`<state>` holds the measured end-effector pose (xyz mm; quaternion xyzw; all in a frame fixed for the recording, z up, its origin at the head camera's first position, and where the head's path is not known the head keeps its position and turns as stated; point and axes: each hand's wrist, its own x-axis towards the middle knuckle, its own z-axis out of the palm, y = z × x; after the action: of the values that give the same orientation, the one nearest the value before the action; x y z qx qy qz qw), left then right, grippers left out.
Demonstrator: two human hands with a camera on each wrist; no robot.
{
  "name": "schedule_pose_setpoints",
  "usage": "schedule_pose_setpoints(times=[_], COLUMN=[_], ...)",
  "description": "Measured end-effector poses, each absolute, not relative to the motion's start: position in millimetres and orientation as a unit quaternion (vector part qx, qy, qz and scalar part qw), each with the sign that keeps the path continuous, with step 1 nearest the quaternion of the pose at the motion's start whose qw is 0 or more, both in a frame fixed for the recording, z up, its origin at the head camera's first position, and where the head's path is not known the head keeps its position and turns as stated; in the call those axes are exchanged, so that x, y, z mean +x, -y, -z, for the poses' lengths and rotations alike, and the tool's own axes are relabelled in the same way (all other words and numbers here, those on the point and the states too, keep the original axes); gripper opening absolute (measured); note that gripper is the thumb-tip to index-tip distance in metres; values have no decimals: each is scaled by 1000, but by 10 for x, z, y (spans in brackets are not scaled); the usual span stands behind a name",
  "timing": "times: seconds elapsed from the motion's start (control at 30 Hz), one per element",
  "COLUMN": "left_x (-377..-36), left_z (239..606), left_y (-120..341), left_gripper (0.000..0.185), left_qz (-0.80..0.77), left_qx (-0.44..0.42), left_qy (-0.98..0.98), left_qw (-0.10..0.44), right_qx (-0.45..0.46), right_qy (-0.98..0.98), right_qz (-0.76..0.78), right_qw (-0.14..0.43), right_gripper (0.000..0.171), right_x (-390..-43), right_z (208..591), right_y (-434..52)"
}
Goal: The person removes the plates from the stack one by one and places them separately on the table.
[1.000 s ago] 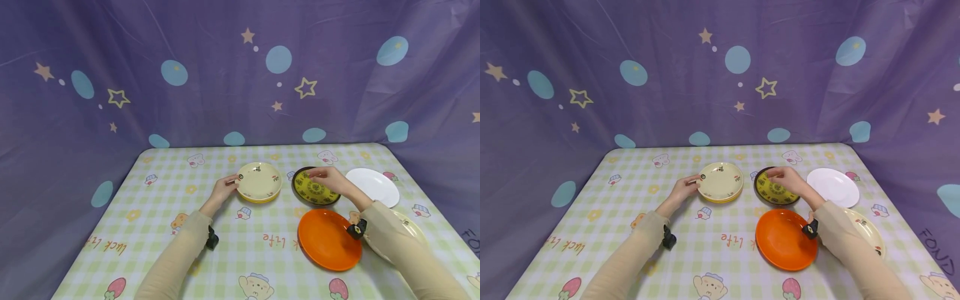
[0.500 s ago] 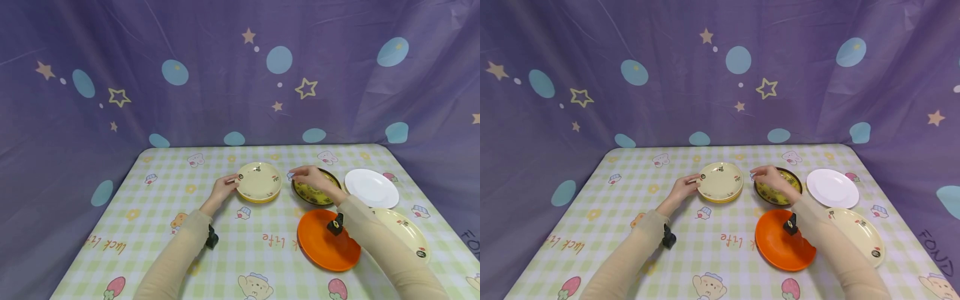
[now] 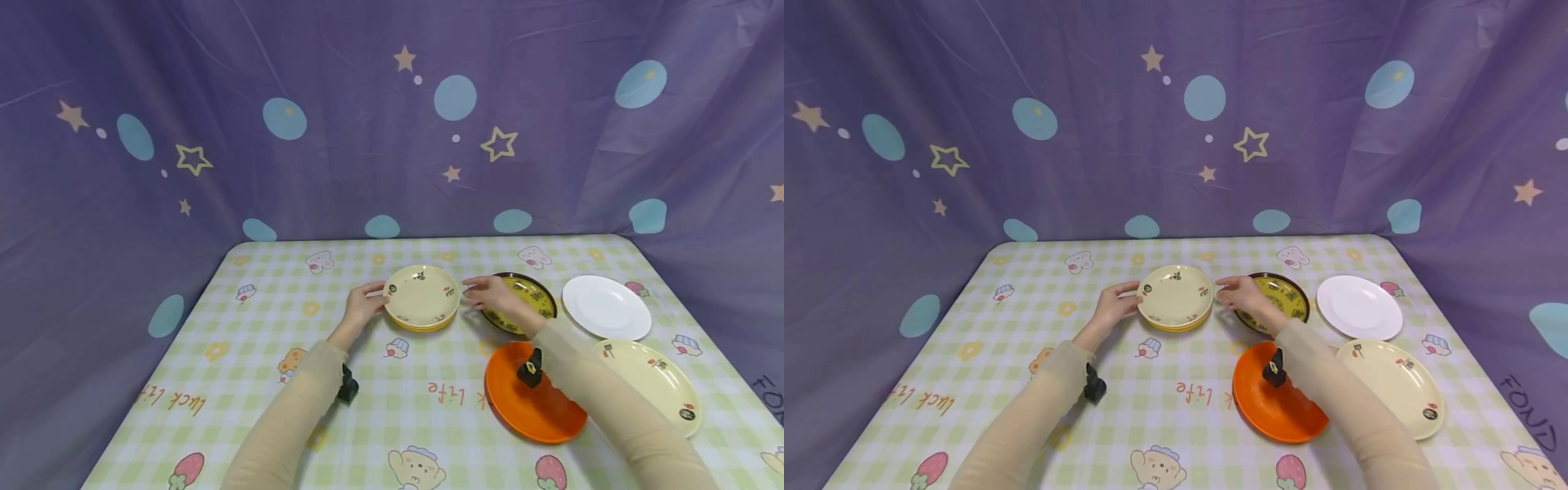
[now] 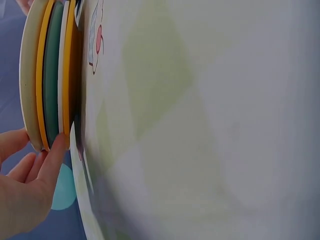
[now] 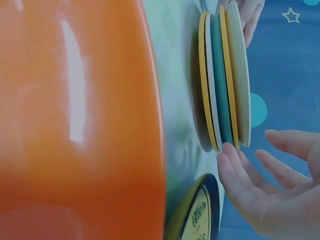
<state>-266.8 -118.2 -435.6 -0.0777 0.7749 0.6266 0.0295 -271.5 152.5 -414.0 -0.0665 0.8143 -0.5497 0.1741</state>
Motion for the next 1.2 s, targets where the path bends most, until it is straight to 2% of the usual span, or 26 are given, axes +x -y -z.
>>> schedule_pose_setpoints(times=[0.37,0.67,1.2], left_x=[-2710,-2707,-2699], left_z=[4378,4366,4371], left_y=[1203,1180,1198], left_gripper=[40,36,32], left_qz=[-623,-607,-591], left_qx=[-80,-87,-86], left_qy=[-778,-789,-802], left_qw=[11,26,14], right_qx=[-16,-1,40], right_qy=[-783,-727,-698], right_qz=[587,646,676], right_qw=[206,232,231], right_gripper=[45,50,55], right_x=[-2723,-2703,-2704], right_z=[4151,4211,4246], right_y=[-1436,-1421,-1329])
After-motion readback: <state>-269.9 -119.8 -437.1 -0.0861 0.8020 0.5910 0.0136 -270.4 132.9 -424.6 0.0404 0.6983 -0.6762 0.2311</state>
